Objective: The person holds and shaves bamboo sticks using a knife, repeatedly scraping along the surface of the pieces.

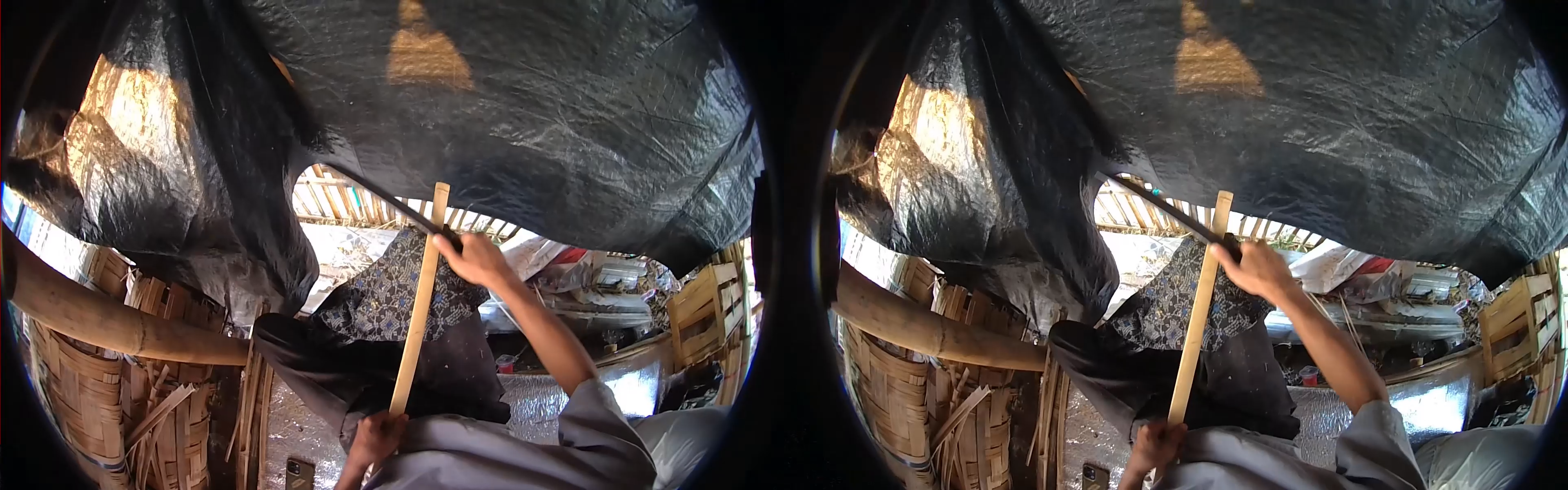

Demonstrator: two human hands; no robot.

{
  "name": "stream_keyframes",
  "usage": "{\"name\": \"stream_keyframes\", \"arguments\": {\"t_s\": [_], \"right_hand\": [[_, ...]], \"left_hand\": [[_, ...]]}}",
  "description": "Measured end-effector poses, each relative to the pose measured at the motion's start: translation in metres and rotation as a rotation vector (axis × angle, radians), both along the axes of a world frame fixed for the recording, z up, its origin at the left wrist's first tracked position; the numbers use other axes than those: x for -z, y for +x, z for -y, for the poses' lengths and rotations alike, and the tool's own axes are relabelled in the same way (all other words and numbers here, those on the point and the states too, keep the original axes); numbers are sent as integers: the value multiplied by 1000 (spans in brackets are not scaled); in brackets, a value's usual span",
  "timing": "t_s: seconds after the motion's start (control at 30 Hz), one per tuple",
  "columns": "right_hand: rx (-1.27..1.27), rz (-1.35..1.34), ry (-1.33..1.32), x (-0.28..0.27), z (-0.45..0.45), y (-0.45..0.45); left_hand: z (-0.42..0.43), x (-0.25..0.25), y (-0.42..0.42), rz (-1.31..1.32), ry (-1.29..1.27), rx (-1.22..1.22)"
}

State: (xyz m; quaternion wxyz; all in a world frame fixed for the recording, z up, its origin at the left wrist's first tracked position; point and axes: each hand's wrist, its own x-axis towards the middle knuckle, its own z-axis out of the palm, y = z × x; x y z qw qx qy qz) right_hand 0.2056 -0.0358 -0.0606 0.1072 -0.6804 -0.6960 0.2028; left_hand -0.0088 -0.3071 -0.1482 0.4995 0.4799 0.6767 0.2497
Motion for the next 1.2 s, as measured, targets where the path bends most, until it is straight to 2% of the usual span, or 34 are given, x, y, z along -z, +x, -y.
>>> {"name": "stream_keyframes", "arguments": {"t_s": [0.07, 0.1, 0.2, 0.37, 0.47, 0.6, 0.73, 0.8, 0.83, 0.87, 0.93, 1.0, 1.07, 1.13, 1.2], "right_hand": [[-103, 48, 322, 25, 7, 2], [-97, 51, 300, 29, 8, 3], [-88, 45, 245, 23, 15, -3], [-62, 12, 174, 24, 33, -2], [-95, 19, 184, 20, 45, 0], [-177, 53, 248, 19, 51, 3], [-204, 107, 297, 24, 45, 7], [-188, 120, 237, 23, 36, 9], [-160, 40, 176, 29, 24, 11], [-93, 18, 254, 26, 13, 11], [19, -126, 2, 5, -21, 15], [-55, -89, 119, 1, -41, 21], [-121, 0, 246, 2, -41, 16], [-241, 54, 174, -1, -31, 14], [-276, 59, 77, 1, -18, 8]], "left_hand": [[-24, 8, -9, 304, 75, 174], [-37, 17, -11, 365, 75, 204], [-85, -18, 14, 377, 190, 201], [-141, -11, 45, 601, 120, -4], [-171, -13, 51, 499, 156, -11], [-203, -18, 54, 494, 93, -3], [-210, -8, 53, 427, 170, 47], [-203, 1, 59, 66, 542, 54], [-197, 4, 60, -8, 566, 31], [-187, 6, 60, -20, 557, 38], [-162, 2, 59, -179, 642, 78], [-147, -4, 59, -204, 690, 87], [-143, -8, 62, -66, 559, 17], [-146, -10, 58, -13, 502, 24], [-147, -7, 51, 260, 184, -2]]}}
